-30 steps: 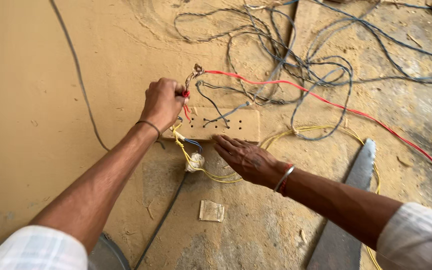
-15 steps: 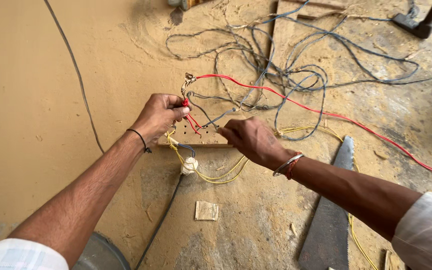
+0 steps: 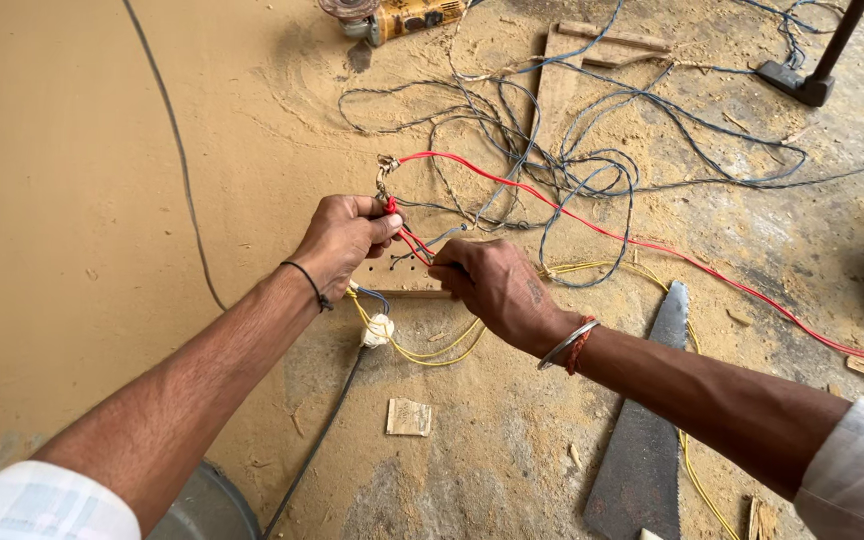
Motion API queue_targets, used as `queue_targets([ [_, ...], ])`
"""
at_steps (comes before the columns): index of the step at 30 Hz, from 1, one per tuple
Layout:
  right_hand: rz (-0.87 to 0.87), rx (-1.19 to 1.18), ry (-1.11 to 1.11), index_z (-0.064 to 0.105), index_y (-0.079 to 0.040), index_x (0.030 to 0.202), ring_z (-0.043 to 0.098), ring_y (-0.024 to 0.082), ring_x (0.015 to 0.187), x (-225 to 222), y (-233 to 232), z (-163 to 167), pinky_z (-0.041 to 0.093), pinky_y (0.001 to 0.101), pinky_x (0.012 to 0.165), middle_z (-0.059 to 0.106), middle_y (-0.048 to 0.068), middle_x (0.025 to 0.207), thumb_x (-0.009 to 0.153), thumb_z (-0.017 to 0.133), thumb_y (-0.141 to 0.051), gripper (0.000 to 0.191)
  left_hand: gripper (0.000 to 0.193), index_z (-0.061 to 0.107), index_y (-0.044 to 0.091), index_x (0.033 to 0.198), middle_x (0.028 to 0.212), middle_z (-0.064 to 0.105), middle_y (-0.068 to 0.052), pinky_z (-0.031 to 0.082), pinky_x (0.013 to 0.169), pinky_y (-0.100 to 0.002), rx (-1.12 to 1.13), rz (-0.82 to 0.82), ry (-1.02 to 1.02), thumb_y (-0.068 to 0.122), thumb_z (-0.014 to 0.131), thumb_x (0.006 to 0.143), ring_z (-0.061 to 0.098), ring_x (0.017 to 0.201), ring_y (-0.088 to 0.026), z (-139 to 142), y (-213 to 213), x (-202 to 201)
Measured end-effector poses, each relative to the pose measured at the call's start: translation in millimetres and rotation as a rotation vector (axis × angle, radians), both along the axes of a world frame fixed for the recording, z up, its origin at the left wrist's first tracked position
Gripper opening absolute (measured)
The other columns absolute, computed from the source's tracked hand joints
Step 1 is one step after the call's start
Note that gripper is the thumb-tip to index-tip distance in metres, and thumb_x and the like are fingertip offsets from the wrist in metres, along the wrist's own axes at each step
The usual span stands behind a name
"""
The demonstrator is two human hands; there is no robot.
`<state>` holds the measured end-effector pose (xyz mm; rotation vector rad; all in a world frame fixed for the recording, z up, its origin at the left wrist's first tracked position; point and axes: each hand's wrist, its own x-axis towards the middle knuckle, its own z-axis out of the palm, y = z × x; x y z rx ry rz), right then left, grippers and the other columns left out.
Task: The person repairs a damaged electrical cord by stripping and twisting exposed wires, then connects them to a wooden power strip. The person then uses a small white cloth to wipe a dark rectangular object on the floor.
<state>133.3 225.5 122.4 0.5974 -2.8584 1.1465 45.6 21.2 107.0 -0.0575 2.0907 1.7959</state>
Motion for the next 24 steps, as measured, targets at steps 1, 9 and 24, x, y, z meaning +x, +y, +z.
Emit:
queue_targets([
  [1, 0.024, -0.043, 0.005, 0.071, -0.006, 0.096, 0.075, 0.015, 0.062, 1, -3, -1, 0.062, 0.031, 0.057, 0.076, 0.008, 0.074, 0.101, 0.063, -0.02, 0.017, 0.008, 0.075, -0.001, 0.098, 0.08, 0.07, -0.005, 0.05, 0.06, -0.026, 0.008, 0.008, 0.017, 0.004, 0.071, 0.093, 0.056, 0.064, -0.009, -1, 0, 0],
  [9, 0.07, -0.12, -0.143, 0.071, -0.006, 0.11, 0.078, 0.012, 0.069, -9, 5, 8, 0.066, 0.0283, 0.061, 0.079, 0.005, 0.087, 0.104, 0.057, -0.019, 0.021, 0.011, 0.074, -0.001, 0.101, 0.079, 0.071, -0.005, 0.053, 0.059, -0.024, 0.022, 0.024, 0.051, 0.004, 0.071, 0.091, 0.059, 0.063, -0.01, -9, -9, 1],
  [24, 0.001, 0.009, 0.194, 0.075, 0.0, 0.096, 0.074, 0.029, 0.074, -25, 9, -4, 0.057, 0.0397, 0.066, 0.075, 0.016, 0.088, 0.093, 0.07, -0.016, 0.016, 0.01, 0.073, 0.003, 0.1, 0.078, 0.068, 0.001, 0.056, 0.067, -0.023, 0.139, 0.019, -0.038, 0.011, 0.07, 0.095, 0.061, 0.069, -0.007, -13, -9, -4],
])
